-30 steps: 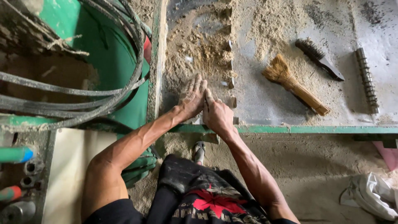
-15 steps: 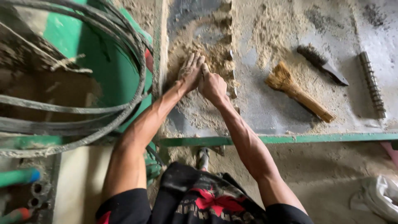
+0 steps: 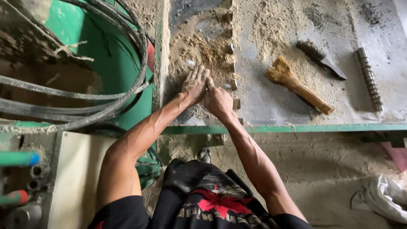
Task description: Scraping and brushing away residue or sand from a machinery component using a screwdriver and a brush.
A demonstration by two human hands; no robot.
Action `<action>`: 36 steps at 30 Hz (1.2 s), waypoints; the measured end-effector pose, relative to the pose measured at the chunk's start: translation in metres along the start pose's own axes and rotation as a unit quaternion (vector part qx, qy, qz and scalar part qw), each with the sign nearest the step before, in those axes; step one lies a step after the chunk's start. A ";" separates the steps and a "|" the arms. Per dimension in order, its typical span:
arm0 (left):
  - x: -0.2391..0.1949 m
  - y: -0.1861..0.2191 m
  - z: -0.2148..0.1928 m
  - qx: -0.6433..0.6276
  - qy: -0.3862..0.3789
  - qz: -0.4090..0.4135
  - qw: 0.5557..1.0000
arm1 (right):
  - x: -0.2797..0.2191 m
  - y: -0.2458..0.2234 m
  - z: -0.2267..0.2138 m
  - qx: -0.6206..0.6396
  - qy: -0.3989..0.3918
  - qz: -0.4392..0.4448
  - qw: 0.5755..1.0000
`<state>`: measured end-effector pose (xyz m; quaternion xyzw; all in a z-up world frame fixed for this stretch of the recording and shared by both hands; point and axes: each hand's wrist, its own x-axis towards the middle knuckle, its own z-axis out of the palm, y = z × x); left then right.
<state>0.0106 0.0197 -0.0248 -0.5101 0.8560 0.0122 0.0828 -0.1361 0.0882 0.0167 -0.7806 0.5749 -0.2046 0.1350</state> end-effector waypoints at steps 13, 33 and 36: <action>-0.041 0.023 0.016 0.028 -0.010 0.006 1.000 | -0.043 -0.024 -0.034 0.016 -0.084 0.019 0.996; 0.039 -0.038 0.037 0.006 0.026 -0.046 0.999 | 0.044 0.006 0.017 -0.043 -0.017 -0.012 0.999; -0.011 -0.010 -0.015 -0.034 0.014 -0.039 0.999 | 0.013 -0.012 -0.004 -0.046 -0.033 -0.020 0.998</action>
